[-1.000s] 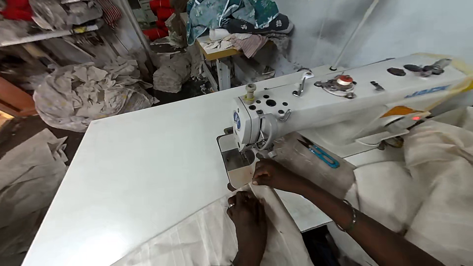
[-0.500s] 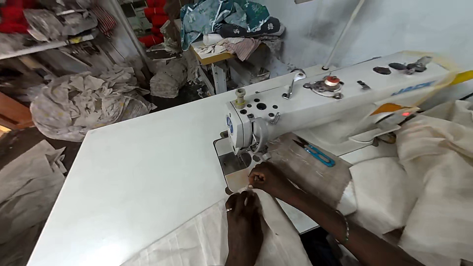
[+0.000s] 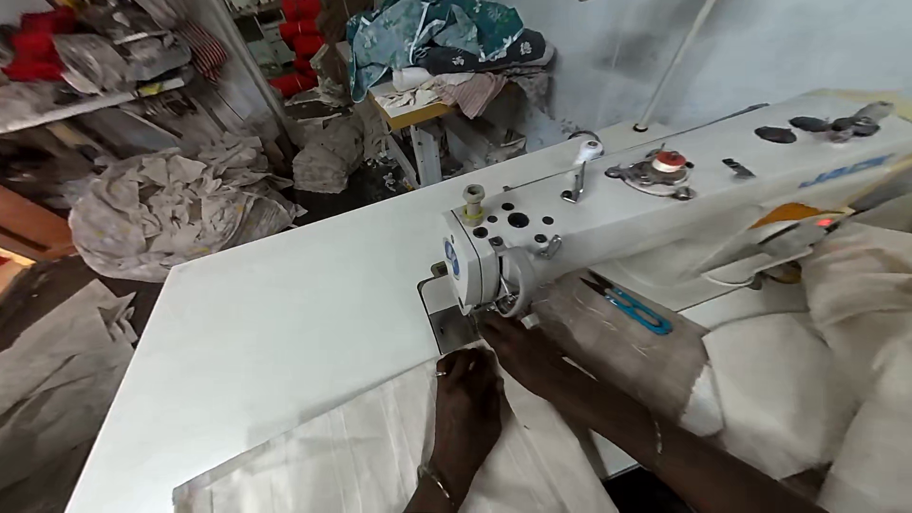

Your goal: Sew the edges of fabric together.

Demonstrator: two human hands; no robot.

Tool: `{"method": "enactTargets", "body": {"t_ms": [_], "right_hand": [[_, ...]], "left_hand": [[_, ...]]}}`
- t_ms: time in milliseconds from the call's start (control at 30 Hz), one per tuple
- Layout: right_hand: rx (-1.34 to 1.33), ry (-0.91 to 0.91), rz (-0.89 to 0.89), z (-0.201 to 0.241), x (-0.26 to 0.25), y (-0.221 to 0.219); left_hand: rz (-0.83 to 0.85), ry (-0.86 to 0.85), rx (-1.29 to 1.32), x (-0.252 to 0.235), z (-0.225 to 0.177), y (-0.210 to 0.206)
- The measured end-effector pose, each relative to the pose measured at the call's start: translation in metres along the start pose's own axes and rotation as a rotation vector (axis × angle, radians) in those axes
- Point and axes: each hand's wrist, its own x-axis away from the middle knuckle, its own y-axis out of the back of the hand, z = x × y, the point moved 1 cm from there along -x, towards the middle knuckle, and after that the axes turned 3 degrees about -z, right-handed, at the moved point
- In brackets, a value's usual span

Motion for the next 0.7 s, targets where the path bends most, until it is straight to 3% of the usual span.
{"method": "enactTargets", "body": {"t_ms": [67, 133, 167, 267, 433, 700], "right_hand": [[-0.128, -0.272, 0.219, -0.006, -0.008, 0.006], [-0.239, -0.429, 0.168, -0.015, -0.016, 0.01], [-0.275, -0.44, 0.114, -0.017, -0.016, 0.009], [-0.325, -0.43, 0.163, -0.021, -0.011, 0.004], [-0.237, -0.359, 0.018, -0.024, -0.008, -0.014], [-0.204, -0.382, 0.028, -0.017, -0.014, -0.012]], "left_hand": [[0.027, 0.029, 0.008, -0.008, 0.002, 0.0], [0.043, 0.049, 0.027, -0.015, 0.007, -0.001], [0.045, 0.045, 0.029, -0.018, 0.009, -0.001], [0.038, 0.016, 0.024, -0.028, 0.017, -0.003], [0.037, 0.024, 0.013, -0.032, 0.019, -0.004], [0.053, -0.001, -0.051, -0.025, 0.018, -0.005]]}}
